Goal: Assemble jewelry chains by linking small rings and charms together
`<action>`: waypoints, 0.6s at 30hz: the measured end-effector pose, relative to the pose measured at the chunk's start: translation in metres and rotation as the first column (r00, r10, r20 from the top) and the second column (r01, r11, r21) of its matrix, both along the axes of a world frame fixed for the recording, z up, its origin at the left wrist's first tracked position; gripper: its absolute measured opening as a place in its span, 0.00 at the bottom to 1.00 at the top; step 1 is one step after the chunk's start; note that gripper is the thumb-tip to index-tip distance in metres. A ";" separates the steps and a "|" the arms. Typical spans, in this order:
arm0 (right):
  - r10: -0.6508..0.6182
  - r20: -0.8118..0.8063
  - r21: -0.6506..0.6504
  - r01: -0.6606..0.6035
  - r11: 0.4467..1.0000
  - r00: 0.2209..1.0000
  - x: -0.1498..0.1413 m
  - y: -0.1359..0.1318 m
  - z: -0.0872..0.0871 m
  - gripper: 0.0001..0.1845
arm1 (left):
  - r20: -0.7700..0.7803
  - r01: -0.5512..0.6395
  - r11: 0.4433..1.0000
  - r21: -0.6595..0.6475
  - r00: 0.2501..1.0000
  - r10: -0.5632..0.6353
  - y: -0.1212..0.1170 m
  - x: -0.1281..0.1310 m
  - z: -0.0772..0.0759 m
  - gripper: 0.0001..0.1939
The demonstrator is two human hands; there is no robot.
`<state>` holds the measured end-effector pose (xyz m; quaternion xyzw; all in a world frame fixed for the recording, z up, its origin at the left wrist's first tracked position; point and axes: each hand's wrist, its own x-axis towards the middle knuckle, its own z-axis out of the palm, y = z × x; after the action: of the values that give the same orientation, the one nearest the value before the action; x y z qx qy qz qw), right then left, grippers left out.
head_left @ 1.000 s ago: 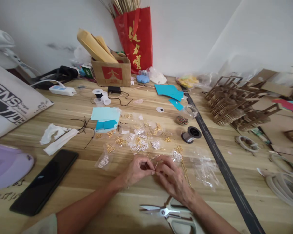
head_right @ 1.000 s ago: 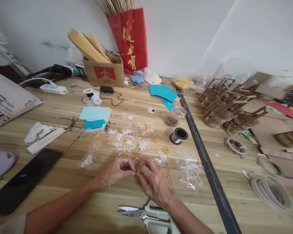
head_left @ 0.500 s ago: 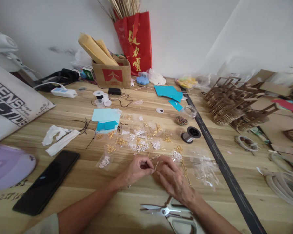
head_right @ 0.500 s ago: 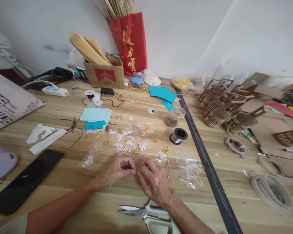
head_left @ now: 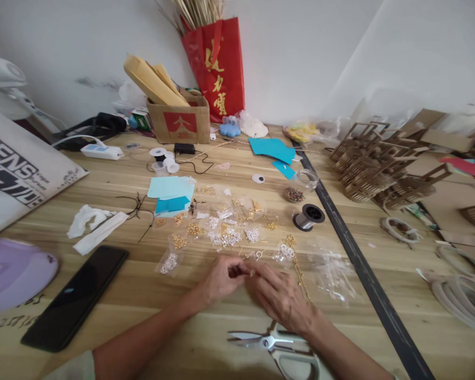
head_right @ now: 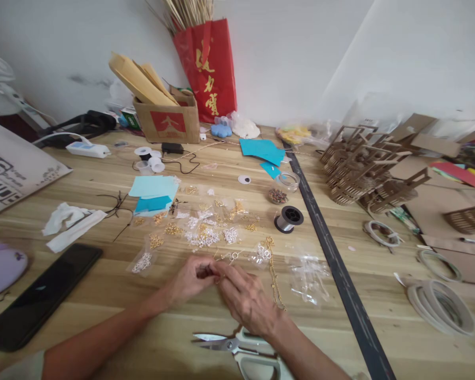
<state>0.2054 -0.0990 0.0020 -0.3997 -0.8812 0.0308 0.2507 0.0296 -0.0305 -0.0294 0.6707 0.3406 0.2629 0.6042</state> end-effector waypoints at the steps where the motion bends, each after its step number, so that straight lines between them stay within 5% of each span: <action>1: 0.000 -0.005 0.000 0.000 1.000 1.000 0.000 0.000 -0.001 0.11 | -0.028 -0.007 0.999 0.041 1.000 0.008 0.000 0.000 -0.001 0.05; 7: -0.051 -0.087 -0.096 0.043 0.994 0.995 -0.002 0.000 -0.006 0.11 | -0.110 0.006 0.946 0.324 0.993 0.031 -0.001 -0.002 0.002 0.06; 18: -0.165 -0.338 -0.342 0.043 0.939 0.926 -0.003 0.003 -0.008 0.09 | -0.104 0.064 0.826 0.560 0.995 -0.006 -0.004 -0.006 0.009 0.08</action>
<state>0.2024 -0.0956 -0.0057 -0.4700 -0.7795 0.2367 0.3396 0.0236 -0.0345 -0.0205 0.8370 0.2649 0.3074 0.3672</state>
